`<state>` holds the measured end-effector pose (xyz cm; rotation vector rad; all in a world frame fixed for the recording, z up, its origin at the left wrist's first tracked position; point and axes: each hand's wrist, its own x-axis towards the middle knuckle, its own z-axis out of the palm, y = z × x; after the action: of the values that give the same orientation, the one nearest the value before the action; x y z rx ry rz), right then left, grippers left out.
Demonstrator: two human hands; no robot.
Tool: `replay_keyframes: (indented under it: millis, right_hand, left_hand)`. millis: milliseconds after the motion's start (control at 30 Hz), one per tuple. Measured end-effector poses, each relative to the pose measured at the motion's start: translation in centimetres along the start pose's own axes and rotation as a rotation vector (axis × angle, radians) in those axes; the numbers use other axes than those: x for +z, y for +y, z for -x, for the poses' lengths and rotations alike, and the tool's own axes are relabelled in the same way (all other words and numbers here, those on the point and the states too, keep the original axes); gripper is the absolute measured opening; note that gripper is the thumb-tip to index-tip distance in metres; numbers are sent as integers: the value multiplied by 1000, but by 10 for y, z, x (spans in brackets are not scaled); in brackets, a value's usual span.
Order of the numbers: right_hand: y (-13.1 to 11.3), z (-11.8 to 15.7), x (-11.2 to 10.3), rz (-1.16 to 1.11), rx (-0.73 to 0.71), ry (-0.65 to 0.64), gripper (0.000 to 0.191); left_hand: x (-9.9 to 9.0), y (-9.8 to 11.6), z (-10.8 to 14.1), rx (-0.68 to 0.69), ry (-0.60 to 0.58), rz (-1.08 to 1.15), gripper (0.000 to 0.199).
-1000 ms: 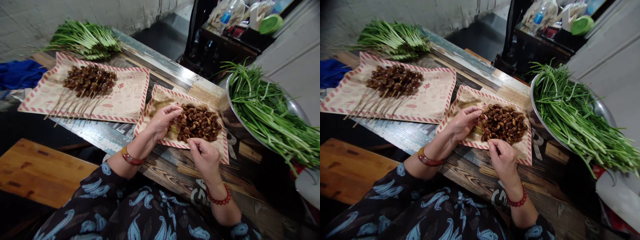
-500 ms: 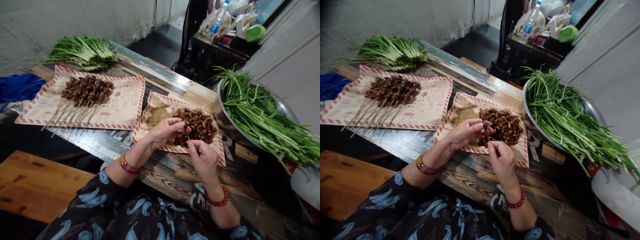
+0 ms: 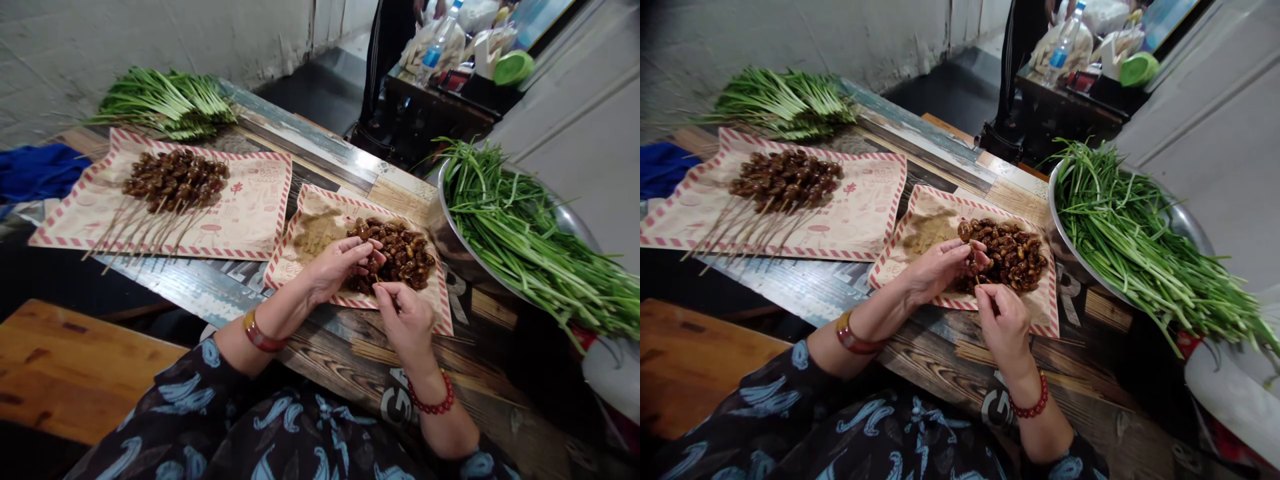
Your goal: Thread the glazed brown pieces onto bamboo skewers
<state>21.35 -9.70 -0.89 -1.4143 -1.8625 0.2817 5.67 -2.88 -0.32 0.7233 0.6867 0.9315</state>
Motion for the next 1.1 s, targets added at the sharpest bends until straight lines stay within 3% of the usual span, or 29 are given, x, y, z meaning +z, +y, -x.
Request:
replay_keyframes:
  millis: [833, 1100]
  right_hand:
    - [-2, 1, 0, 31, -22, 10, 25]
    - [-2, -3, -5, 14, 44, 47, 26]
  left_hand:
    - [1, -6, -2, 76, -10, -73, 32]
    - [1, -10, 1, -24, -21, -61, 31]
